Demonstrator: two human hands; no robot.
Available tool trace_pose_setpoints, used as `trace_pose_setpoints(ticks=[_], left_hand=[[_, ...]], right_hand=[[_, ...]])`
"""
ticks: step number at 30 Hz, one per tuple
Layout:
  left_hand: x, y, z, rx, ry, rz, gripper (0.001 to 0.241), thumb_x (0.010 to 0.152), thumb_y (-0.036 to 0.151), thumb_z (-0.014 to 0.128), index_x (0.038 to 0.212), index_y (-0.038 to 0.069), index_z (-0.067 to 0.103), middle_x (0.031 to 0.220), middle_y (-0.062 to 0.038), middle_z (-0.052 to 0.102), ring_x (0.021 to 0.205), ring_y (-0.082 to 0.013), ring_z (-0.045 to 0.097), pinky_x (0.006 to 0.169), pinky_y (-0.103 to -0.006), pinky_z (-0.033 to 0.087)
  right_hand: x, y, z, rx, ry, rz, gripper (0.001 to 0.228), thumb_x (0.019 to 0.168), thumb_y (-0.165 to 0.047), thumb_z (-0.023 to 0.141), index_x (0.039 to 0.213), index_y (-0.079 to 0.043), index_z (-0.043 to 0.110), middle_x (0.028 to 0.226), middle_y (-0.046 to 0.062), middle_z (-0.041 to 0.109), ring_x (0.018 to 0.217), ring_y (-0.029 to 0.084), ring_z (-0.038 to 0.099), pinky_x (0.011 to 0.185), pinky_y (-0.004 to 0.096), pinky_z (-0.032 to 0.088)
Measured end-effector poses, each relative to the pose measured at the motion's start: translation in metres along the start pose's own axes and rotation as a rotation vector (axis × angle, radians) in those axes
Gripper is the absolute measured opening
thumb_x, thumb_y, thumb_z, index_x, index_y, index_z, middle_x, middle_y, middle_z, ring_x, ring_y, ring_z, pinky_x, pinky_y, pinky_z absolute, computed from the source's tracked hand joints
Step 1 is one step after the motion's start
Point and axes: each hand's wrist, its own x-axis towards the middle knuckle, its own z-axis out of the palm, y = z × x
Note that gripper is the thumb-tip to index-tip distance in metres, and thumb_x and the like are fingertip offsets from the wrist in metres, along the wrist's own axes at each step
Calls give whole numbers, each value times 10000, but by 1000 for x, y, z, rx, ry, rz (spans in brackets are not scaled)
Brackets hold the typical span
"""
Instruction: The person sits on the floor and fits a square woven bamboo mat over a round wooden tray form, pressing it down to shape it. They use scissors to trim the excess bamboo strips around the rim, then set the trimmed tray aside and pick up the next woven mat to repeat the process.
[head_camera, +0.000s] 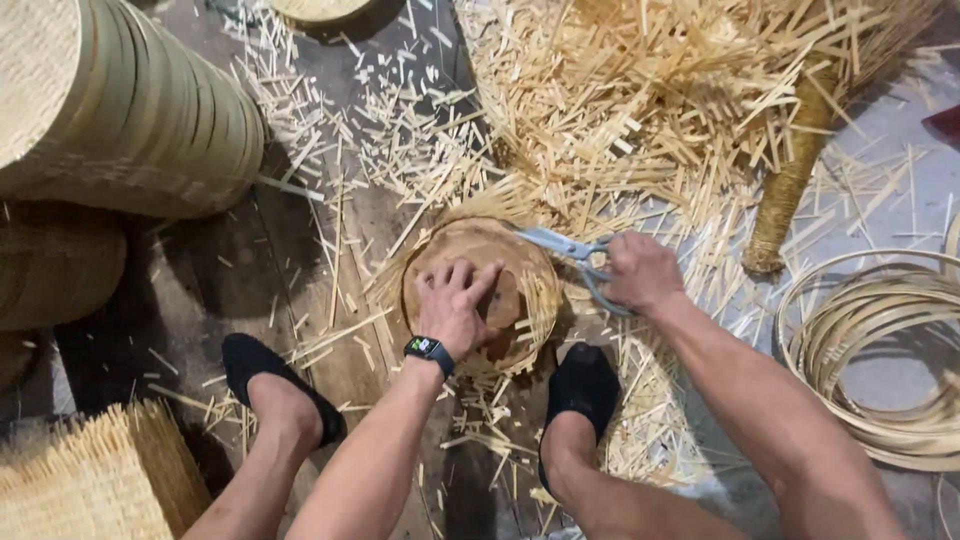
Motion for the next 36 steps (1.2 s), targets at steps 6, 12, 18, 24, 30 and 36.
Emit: trace_pose_setpoints(ticks=[6,12,18,24,30,36], left_hand=[[7,3,-10,7,-132,48,1072,490,353,986,1450,312,512,1256,-113,582,1260,-350,498,1048,-611,337],[-2,37,-16,-212,72,-334,1230,293,495,1048,1417,316,581,1631,-274,153,1469,-596,123,1090,-812,148],[-1,46,18,-142,20,-417,740,530,555,932,1213,345,735,1557,-122,277,1457,-455,203,1110,-696,263],[5,26,1,-21,-230,-268,763,468,543,961,1152,306,719,1516,-129,314,1441,-450,185,1082,-725,239],[6,27,-16,-17,-274,-125,756,441,497,970,1144,354,729,1479,-143,337,1424,-471,207,1040,-743,243],[-2,-39,63,104,-83,132,635,607,338,841,1231,351,726,1488,-126,425,1401,-447,320,1046,-691,304]], right_hand=[[-3,-49,-50,-166,475,-115,482,775,-503,719,852,-33,649,763,116,600,714,238,591,647,375,542],[10,28,19,9,395,-180,373,828,-414,647,1026,-98,658,958,85,640,909,256,622,776,435,548],[13,-39,-56,-206,411,-134,539,797,-545,742,913,-27,649,814,126,610,747,253,597,699,415,567],[9,21,-5,-79,191,-152,344,890,-384,643,1043,-76,628,978,102,603,948,241,591,870,407,535],[11,-36,-49,-199,165,-107,255,897,-282,617,1000,-58,681,905,133,638,892,263,647,850,408,540],[48,27,52,-140,-11,-182,320,843,-286,643,1130,-192,750,1130,108,729,1199,283,644,1133,445,442]])
